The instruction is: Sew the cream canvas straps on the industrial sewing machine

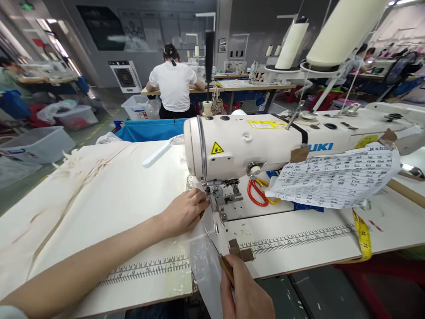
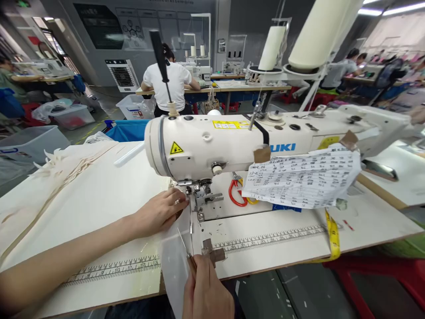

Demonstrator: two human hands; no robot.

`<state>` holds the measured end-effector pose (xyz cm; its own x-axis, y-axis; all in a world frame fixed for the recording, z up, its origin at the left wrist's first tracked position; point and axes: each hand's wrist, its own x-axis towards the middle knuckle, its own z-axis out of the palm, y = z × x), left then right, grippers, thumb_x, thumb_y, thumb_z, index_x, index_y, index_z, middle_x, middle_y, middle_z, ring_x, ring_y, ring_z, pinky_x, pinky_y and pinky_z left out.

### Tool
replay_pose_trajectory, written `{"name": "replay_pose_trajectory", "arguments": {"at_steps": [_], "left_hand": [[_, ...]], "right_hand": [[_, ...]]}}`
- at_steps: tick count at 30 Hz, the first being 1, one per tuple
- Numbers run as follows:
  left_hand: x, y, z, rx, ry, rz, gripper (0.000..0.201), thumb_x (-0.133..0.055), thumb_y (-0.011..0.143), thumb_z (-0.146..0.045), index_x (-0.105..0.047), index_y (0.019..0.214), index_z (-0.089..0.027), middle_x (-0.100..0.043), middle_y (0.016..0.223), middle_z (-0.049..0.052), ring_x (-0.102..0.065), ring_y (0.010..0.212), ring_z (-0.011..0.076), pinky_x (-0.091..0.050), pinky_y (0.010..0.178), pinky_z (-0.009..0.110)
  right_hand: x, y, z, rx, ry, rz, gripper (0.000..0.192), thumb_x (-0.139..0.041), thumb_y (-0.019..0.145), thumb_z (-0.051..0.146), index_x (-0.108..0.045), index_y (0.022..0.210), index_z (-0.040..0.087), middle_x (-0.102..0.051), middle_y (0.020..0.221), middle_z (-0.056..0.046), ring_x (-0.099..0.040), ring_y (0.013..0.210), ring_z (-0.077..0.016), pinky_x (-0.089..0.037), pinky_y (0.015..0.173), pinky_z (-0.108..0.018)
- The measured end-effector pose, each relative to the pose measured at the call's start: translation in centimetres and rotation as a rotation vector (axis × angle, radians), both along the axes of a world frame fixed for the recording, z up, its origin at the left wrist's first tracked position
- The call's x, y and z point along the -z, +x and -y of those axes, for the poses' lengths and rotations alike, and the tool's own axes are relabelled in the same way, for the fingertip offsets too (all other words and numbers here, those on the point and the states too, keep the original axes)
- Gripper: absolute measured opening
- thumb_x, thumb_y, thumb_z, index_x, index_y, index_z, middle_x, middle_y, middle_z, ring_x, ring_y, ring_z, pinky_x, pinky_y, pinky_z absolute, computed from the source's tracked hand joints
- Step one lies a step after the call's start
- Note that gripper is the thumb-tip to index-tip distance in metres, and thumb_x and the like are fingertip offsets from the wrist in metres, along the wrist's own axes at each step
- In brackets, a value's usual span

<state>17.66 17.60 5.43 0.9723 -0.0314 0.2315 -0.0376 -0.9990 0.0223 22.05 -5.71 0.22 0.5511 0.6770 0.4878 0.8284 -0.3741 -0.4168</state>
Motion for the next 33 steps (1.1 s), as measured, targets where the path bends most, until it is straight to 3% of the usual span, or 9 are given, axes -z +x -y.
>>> {"name": "replay_pose_trajectory", "arguments": {"at_steps": [4, 11, 15, 21, 33], "left_hand": [[1.0, -0.2, 2.1, -0.133, -0.021, 0.007, 0.039, -0.041, 0.093, -0.014, -0.063, 0.122, 0.0, -0.061, 0.124, 0.019, -0.053, 0.109, 0.0285, -0.053, 0.095, 0.045], [1.8, -1.4, 2.1, -0.082, -0.127, 0.06, 0.046, -0.04, 0.093, -0.018, -0.058, 0.132, -0.001, -0.06, 0.136, 0.015, -0.049, 0.129, 0.0263, -0.042, 0.112, 0.043], [1.9, -1.5, 1.8, -0.063, -0.144, 0.065, 0.045, -0.039, 0.094, -0.02, -0.06, 0.131, -0.004, -0.061, 0.135, 0.014, -0.05, 0.13, 0.0259, -0.042, 0.113, 0.043], [2.0, -1.2, 2.6, -0.118, -0.069, 0.058, 0.049, -0.036, 0.096, -0.022, -0.054, 0.136, 0.001, -0.055, 0.139, 0.021, -0.047, 0.132, 0.0317, -0.04, 0.113, 0.047], [2.1, -1.5, 3.5, -0.166, -0.046, 0.004, 0.051, -0.039, 0.096, -0.025, -0.05, 0.139, 0.0, -0.049, 0.145, 0.021, -0.043, 0.136, 0.0321, -0.033, 0.116, 0.047]], "right_hand": [[0.4, 0.2, 1.0, -0.015, -0.014, 0.001, 0.044, -0.021, 0.106, 0.037, -0.062, 0.112, 0.019, -0.076, 0.089, -0.007, -0.072, 0.058, -0.0173, -0.049, 0.044, -0.025], [0.7, 0.9, 1.5, -0.091, 0.024, 0.06, 0.036, -0.031, 0.105, 0.031, -0.061, 0.116, 0.015, -0.076, 0.1, -0.011, -0.075, 0.082, -0.0205, -0.058, 0.063, -0.025], [0.3, 1.0, 1.5, -0.08, -0.016, 0.098, 0.033, -0.032, 0.104, 0.029, -0.059, 0.117, 0.015, -0.075, 0.099, -0.012, -0.075, 0.081, -0.0206, -0.057, 0.059, -0.025], [-0.6, 2.3, 1.1, -0.156, -0.053, 0.221, 0.027, -0.036, 0.101, 0.022, -0.056, 0.118, 0.014, -0.073, 0.096, -0.012, -0.073, 0.068, -0.0167, -0.053, 0.05, -0.021], [-1.7, 2.5, -0.3, -0.129, -0.136, 0.091, 0.027, -0.031, 0.103, 0.024, -0.053, 0.117, 0.018, -0.068, 0.091, -0.008, -0.069, 0.066, -0.0159, -0.051, 0.053, -0.023]]}}
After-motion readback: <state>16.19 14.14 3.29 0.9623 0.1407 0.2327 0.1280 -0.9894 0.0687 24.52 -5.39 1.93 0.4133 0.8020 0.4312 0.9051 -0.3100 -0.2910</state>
